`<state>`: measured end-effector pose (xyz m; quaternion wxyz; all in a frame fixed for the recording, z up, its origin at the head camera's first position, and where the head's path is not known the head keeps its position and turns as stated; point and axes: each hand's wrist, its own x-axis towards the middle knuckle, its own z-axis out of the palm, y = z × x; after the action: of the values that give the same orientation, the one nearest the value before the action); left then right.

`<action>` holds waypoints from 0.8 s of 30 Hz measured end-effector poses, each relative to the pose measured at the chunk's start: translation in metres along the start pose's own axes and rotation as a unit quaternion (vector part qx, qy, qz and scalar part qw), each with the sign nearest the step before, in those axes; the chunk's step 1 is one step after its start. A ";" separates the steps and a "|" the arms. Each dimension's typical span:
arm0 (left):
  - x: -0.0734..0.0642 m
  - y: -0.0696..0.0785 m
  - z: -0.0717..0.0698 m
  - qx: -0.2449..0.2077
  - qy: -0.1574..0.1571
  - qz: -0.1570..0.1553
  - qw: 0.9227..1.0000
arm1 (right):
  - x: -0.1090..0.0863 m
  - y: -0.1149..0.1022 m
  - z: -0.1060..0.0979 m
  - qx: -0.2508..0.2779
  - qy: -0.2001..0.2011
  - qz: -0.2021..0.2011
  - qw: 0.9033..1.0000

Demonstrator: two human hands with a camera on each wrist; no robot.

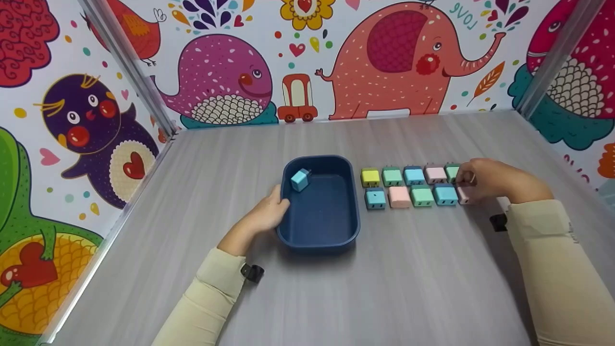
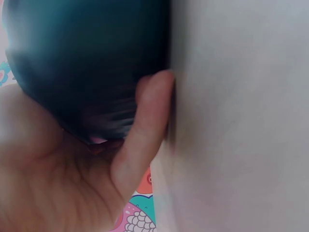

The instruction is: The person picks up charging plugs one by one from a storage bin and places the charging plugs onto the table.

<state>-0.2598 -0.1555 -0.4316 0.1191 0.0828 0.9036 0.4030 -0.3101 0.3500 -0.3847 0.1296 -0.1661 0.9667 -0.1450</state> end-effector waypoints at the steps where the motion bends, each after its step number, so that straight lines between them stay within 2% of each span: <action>1: 0.000 0.000 0.000 0.001 -0.001 -0.001 1.000 | 0.000 0.000 0.000 0.000 0.001 -0.001 1.000; 24: 0.000 0.001 0.000 0.003 0.001 -0.004 1.000 | 0.000 -0.001 0.000 -0.002 -0.003 0.011 1.000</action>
<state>-0.2601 -0.1546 -0.4307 0.1199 0.0790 0.9051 0.4002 -0.3098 0.3489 -0.3844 0.1342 -0.1564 0.9683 -0.1413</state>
